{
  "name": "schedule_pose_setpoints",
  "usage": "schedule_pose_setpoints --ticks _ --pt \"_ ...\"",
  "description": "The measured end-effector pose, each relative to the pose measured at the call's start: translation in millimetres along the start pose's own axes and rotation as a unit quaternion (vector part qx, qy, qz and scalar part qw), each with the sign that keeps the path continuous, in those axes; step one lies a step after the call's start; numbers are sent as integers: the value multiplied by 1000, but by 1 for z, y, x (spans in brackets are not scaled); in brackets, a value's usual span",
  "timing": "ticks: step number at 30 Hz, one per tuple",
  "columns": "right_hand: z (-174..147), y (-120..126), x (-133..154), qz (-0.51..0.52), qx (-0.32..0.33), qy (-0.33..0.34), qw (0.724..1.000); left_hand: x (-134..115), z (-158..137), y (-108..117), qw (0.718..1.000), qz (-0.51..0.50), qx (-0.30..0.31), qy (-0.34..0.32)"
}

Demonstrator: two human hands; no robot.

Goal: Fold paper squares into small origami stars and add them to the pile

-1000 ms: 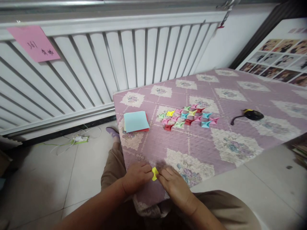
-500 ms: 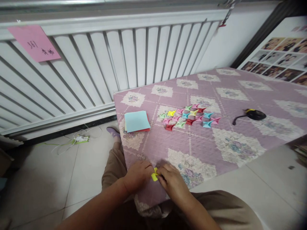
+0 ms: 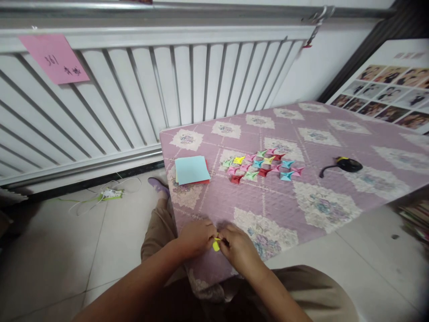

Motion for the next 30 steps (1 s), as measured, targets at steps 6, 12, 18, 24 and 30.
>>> schedule_pose_setpoints --ticks 6,12,18,24,30 --pt "-5 -9 2 -87 -29 55 994 -6 -6 -5 1000 23 -21 3" --pt "-14 -15 5 -164 -92 103 977 -4 -16 -15 993 74 -55 -74" --pt "-22 -13 3 -168 -91 155 969 0 -20 -13 988 81 -56 -116" --pt "-27 -7 5 -168 -82 189 964 3 -21 -12 982 83 -57 -160" --pt "-24 -4 7 -167 -94 212 958 6 -19 -14 972 96 -86 -196"
Point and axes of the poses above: each hand's wrist, its own z-axis towards the middle knuckle, its own y-axis out of the back of the hand, x = y × z, the point moved 2 cm from there along z, towards the middle knuckle, and after that the axes turned 2 degrees about -z, right-handed, at the moved point
